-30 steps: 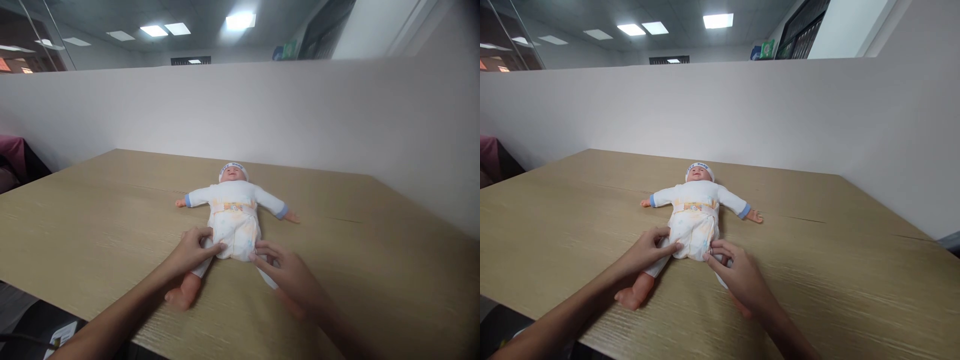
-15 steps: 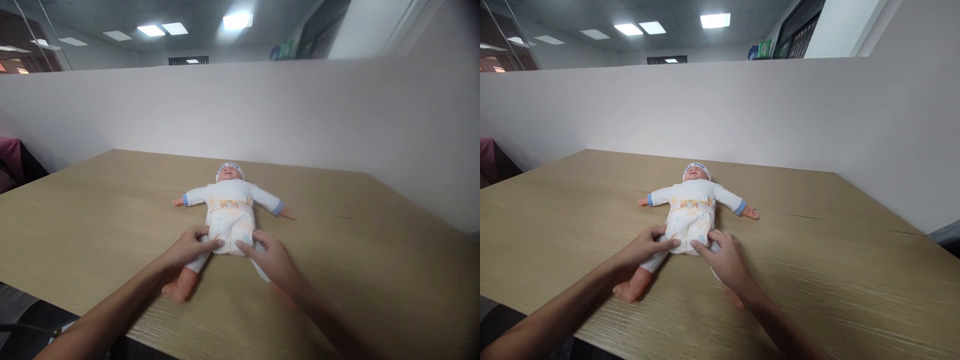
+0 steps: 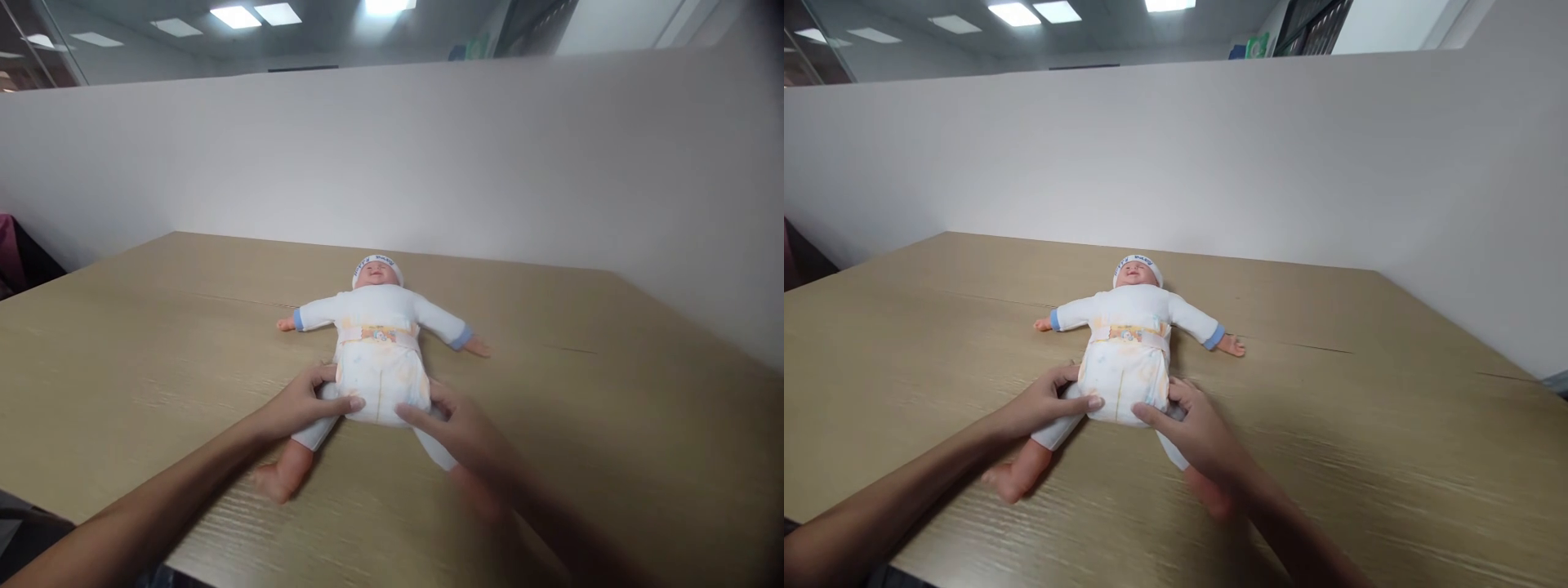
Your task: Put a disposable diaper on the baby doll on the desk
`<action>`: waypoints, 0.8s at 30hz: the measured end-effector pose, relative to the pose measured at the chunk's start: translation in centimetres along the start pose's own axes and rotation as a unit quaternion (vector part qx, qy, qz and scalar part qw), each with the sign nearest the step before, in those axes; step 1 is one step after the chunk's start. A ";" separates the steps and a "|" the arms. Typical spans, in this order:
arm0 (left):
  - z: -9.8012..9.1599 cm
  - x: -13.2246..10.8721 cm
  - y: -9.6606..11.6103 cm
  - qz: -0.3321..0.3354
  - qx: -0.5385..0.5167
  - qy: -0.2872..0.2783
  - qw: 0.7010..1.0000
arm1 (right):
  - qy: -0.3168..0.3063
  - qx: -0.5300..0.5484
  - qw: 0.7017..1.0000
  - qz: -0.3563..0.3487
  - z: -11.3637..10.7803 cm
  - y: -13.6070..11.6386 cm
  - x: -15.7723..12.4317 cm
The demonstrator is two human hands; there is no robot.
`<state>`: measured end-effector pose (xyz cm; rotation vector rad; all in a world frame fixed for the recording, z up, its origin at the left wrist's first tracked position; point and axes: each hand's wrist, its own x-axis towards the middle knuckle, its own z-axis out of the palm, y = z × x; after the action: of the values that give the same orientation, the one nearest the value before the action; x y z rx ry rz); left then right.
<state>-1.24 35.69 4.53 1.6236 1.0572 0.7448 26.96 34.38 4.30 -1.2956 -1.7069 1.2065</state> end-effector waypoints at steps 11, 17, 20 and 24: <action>-0.6 -0.8 -0.5 0.066 0.110 -0.032 0.991 | -0.007 -0.138 0.990 -0.035 -1.0 -0.4 -0.9; -0.4 -0.7 -0.5 0.045 0.120 -0.018 0.992 | -0.030 -0.188 0.979 -0.079 -1.2 0.5 -0.5; -0.1 -0.2 0.2 0.019 0.147 -0.010 0.989 | -0.048 -0.203 0.972 -0.105 -1.2 0.8 -0.3; 0.2 0.4 0.9 0.004 0.194 -0.010 0.981 | -0.065 -0.213 0.967 -0.125 -1.2 0.5 -0.1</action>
<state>-0.61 35.87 5.33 1.9606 1.2375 0.5468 28.22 34.60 4.25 -1.2077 -2.2386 0.8198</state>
